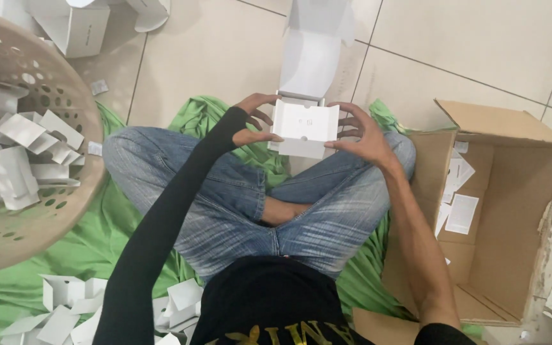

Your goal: The person sits on the floor among scattered white product boxes and folds flat cardboard boxes into shape by hand, pressing the sides and base together. They place folded boxes on the floor and occasionally put paper inserts into a box, working one box at a time.

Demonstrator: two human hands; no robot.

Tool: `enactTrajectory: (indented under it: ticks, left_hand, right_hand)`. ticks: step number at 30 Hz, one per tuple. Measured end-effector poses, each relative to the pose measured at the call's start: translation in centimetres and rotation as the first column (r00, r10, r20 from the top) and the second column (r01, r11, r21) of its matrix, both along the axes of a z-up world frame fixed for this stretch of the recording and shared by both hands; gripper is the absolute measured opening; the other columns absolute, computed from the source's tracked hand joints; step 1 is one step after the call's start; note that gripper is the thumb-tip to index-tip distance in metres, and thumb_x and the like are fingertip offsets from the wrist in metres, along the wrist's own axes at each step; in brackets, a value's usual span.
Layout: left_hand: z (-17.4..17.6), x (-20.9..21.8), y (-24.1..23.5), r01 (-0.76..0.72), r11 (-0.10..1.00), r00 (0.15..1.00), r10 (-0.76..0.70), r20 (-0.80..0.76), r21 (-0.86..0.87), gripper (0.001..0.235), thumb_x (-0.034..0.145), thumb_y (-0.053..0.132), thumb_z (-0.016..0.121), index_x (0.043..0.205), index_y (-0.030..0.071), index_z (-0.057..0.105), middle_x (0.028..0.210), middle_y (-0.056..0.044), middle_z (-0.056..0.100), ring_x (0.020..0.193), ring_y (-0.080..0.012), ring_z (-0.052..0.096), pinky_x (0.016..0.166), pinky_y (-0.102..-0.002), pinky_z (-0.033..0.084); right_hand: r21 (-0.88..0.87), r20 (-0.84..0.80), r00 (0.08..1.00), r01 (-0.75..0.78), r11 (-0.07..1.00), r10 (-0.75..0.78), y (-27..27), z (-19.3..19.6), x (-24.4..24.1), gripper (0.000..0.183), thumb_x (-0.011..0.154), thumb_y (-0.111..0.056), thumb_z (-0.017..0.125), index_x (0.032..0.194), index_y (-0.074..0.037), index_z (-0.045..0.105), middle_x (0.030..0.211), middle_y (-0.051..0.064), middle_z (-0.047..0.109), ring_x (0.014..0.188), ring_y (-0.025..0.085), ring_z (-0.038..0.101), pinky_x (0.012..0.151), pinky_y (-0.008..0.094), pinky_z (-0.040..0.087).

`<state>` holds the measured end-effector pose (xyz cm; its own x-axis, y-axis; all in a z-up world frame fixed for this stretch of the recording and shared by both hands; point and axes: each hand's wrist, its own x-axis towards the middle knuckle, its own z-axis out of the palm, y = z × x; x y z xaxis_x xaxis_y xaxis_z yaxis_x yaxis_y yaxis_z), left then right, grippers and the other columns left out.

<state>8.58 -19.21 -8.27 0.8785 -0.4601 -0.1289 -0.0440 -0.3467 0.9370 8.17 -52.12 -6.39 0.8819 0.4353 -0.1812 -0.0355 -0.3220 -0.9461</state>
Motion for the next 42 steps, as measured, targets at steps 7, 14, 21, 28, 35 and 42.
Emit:
enactTrajectory:
  ticks: [7,14,21,28,35,42]
  left_hand:
    - [-1.9,2.3,-0.2,-0.018,0.998,0.987,0.027,-0.159,0.058,0.088,0.07,0.026,0.089,0.148,0.013,0.049,0.143,-0.013,0.06,0.115,-0.0256,0.069,0.084,-0.035,0.064]
    - [-5.7,2.4,-0.9,-0.021,0.979,0.99,-0.008,0.142,0.203,0.082,0.076,0.023,0.088,0.147,0.011,0.049,0.137,-0.015,0.057,0.109,-0.0263,0.073,0.083,-0.038,0.061]
    - [-2.1,2.2,-1.5,-0.068,0.991,0.996,0.061,0.065,0.114,0.079,0.077,0.022,0.084,0.144,0.011,0.045,0.147,-0.015,0.05,0.098,-0.0248,0.075,0.07,-0.037,0.063]
    - [-3.2,3.3,-1.7,-0.074,0.991,0.989,0.058,0.138,0.113,0.08,0.08,0.022,0.084,0.149,0.011,0.044,0.139,-0.014,0.063,0.106,-0.0258,0.074,0.084,-0.038,0.06]
    - [-3.0,4.3,-2.0,-0.055,0.986,0.979,0.021,0.202,0.16,0.08,0.074,0.021,0.087,0.141,0.009,0.044,0.136,-0.018,0.062,0.102,-0.0311,0.073,0.085,-0.041,0.058]
    - [-4.8,4.7,-2.8,-0.029,0.999,0.999,0.029,0.038,-0.013,0.082,0.073,0.023,0.086,0.14,0.012,0.041,0.137,-0.016,0.062,0.108,-0.0311,0.07,0.078,-0.04,0.062]
  right_hand:
    - [-0.336,-0.082,0.997,-0.029,0.941,0.002,1.4,-1.5,2.2,0.091,0.063,-0.021,0.094,0.144,-0.016,0.054,0.139,0.009,0.062,0.109,0.023,0.071,0.089,0.038,0.062]
    - [-0.435,0.149,0.986,0.0,0.901,0.072,3.1,-2.7,2.2,0.088,0.069,-0.015,0.091,0.147,-0.014,0.052,0.142,0.011,0.052,0.112,0.025,0.068,0.085,0.037,0.063]
    - [-0.299,0.124,0.99,0.106,0.948,-0.072,3.2,-3.4,1.6,0.084,0.072,-0.009,0.089,0.147,-0.013,0.051,0.141,0.012,0.05,0.113,0.027,0.07,0.088,0.036,0.065]
    - [-0.346,0.186,0.98,0.133,0.929,-0.071,3.7,-1.7,2.4,0.086,0.071,-0.006,0.089,0.147,-0.01,0.049,0.144,0.013,0.052,0.116,0.028,0.069,0.085,0.035,0.065]
    - [-0.385,0.125,0.99,0.105,0.917,-0.061,3.8,-1.5,3.3,0.083,0.074,-0.004,0.086,0.147,-0.011,0.048,0.146,0.015,0.05,0.117,0.031,0.068,0.079,0.035,0.061]
    - [-0.371,0.077,0.994,0.095,0.924,-0.071,2.7,-0.7,3.5,0.086,0.075,-0.003,0.085,0.15,-0.007,0.044,0.149,0.021,0.051,0.119,0.033,0.068,0.079,0.037,0.067]
